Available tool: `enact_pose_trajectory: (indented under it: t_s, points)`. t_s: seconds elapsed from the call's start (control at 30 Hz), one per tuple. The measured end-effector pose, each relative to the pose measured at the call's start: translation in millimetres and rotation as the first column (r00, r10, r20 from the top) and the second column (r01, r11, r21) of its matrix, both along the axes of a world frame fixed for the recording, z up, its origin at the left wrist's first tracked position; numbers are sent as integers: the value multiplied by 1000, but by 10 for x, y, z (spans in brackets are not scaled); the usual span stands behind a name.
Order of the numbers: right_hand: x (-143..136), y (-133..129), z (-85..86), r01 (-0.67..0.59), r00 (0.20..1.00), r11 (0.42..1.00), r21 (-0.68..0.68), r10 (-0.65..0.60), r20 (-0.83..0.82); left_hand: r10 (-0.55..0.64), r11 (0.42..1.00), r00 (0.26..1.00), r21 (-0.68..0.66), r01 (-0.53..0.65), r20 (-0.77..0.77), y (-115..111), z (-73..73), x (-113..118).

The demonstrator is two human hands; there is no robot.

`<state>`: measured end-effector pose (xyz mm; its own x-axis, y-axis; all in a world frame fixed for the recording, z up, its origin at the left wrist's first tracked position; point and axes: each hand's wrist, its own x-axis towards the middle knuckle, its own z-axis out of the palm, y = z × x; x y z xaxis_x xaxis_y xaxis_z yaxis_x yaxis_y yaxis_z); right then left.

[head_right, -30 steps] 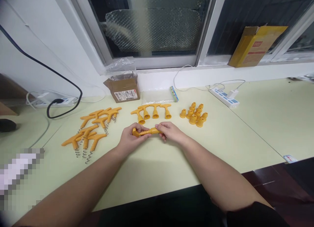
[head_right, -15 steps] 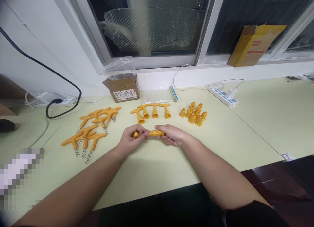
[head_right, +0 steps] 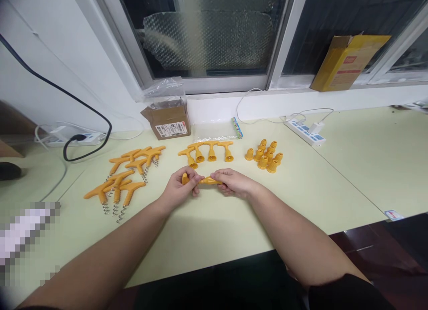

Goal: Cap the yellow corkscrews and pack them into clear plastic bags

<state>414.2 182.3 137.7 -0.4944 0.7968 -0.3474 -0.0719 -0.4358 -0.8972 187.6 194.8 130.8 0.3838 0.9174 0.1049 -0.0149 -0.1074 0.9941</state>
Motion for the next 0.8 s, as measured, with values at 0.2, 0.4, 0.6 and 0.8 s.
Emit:
enact_pose_trajectory:
  t_s: [0.2, 0.4, 0.6, 0.8]
  points:
    - [32, 18, 37, 62, 994, 998, 32, -65, 85, 22, 962, 994, 272, 8, -106, -1, -10, -25]
    - [164, 85, 77, 242, 926, 887, 393, -331, 178, 303, 741, 941, 658, -135, -149, 224, 18, -237]
    - [325, 75, 94, 3, 716, 776, 631, -442, 540, 806, 589, 345, 712, -383, -481, 559, 103, -677]
    - [236, 30, 82, 5, 748, 843, 539, -361, 557, 577, 760, 106, 485, -432, -810, 764, 87, -989]
